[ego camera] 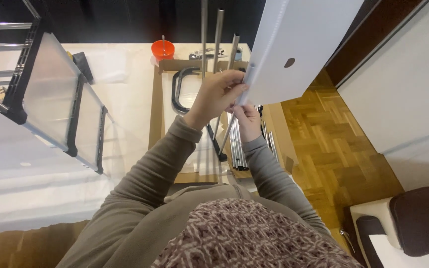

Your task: The person assembles a metal shelving unit by inserting metal rods into black plastic brackets and attaching white plastic panels to the frame. The person handles multiple rods, brackets, and panels, fitting them together by hand on a table.

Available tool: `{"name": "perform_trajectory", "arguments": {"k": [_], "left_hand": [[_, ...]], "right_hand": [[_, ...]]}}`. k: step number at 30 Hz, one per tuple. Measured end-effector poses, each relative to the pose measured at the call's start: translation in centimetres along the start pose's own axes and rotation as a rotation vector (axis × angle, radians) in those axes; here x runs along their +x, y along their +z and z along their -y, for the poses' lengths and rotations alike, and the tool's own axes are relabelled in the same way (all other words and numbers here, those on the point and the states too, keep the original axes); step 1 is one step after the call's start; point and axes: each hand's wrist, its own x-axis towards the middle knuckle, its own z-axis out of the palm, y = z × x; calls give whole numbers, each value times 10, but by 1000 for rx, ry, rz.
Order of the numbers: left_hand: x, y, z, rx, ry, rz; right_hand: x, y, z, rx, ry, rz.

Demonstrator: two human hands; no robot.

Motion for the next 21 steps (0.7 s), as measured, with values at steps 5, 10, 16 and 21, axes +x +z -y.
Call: {"name": "perform_trajectory", "arguments": {"k": [5,10,16,21], "left_hand": [[-3,4,-4,33,43,-13],[27,-1,-24,-3,117,26],[95,-9,-71,316,329,51],[94,9,-35,425,256,67]], "right_hand": [[3,1,-3,160,71,-25],[6,-15,-32,322,114,-132],[5,10,8,114,251,-205],[6,14,16,138,243,-146]]}}
